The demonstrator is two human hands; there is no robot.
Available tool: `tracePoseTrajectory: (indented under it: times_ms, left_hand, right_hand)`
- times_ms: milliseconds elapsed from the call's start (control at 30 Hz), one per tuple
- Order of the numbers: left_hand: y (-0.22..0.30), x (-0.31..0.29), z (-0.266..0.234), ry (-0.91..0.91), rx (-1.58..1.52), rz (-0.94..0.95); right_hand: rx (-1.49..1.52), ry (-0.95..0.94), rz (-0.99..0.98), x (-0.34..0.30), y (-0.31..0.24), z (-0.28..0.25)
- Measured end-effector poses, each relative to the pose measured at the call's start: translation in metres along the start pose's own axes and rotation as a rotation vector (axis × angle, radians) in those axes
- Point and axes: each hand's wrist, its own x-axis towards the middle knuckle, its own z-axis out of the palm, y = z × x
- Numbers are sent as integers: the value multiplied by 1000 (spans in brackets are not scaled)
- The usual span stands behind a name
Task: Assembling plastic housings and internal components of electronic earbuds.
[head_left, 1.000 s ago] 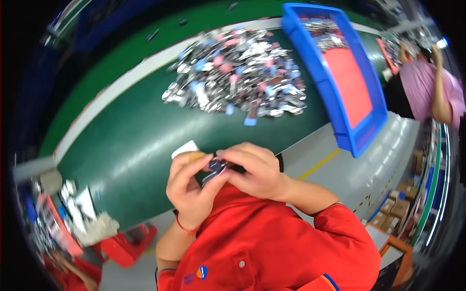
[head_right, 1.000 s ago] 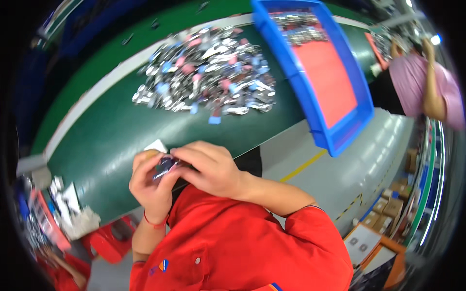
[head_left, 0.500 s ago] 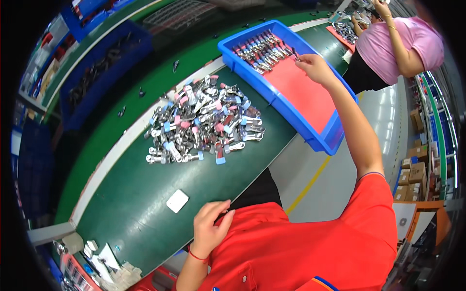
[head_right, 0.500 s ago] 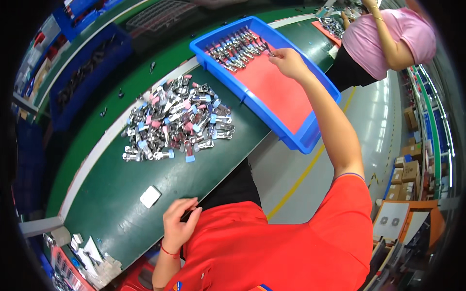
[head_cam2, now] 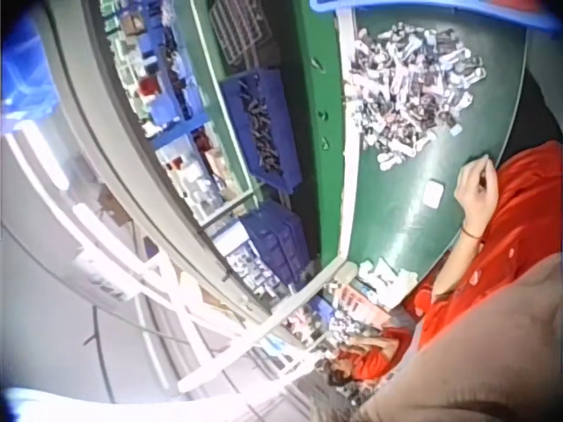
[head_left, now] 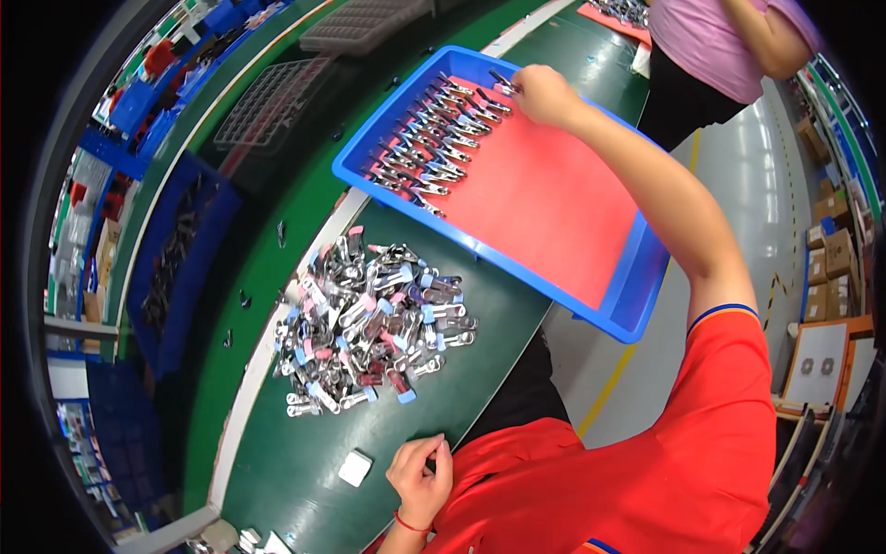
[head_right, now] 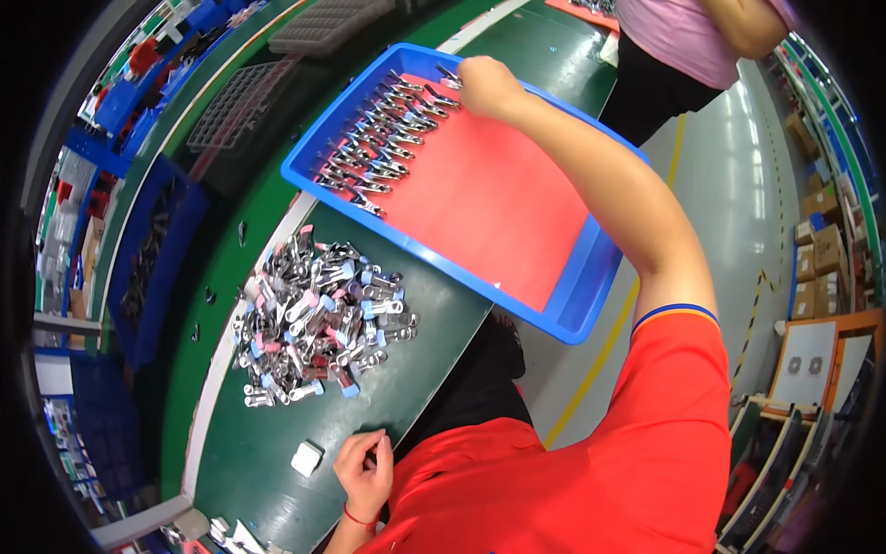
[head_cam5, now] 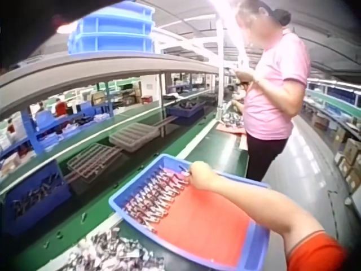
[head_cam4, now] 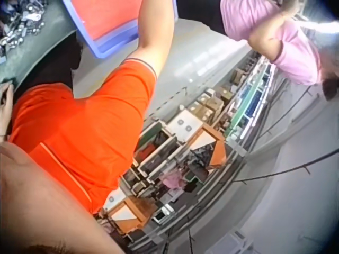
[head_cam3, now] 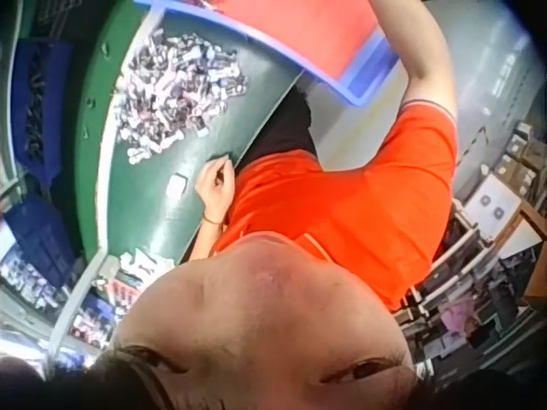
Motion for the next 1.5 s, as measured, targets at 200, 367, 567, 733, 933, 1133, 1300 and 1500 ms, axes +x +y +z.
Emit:
tracePoseTrajectory:
  times_ms: [200,367,567,733,933,1133,1300,1500]
  left_hand:
    - [7,3,-3,-10,61,-64]
    - [4,7,-3,-28,73,-3]
    - [6,4,-3,-35,92,-42]
    - [6,5,-2,-21,101,-63]
    - [6,5,-2,-14,109,-71]
    - [5,8,-3,-12,95,-57]
    - [6,8,-3,-20,81,-54]
    - [7,9,-3,-17,83,-43]
  right_hand:
    - [408,-167,-62,-37,-28,-56]
    - [286,-162,-392,-77,-12,-48]
    - [541,-432,-212,-104,-52,-54]
    - [581,-603,-161,-118,-102,-59]
    - [508,-677,-225,-117,-113,-44]
    - [537,-664,-244,-92,-109,-57]
    - [383,-276,-218,-83,-132,-33]
    - [311,-299,-220,-83,-140,-22]
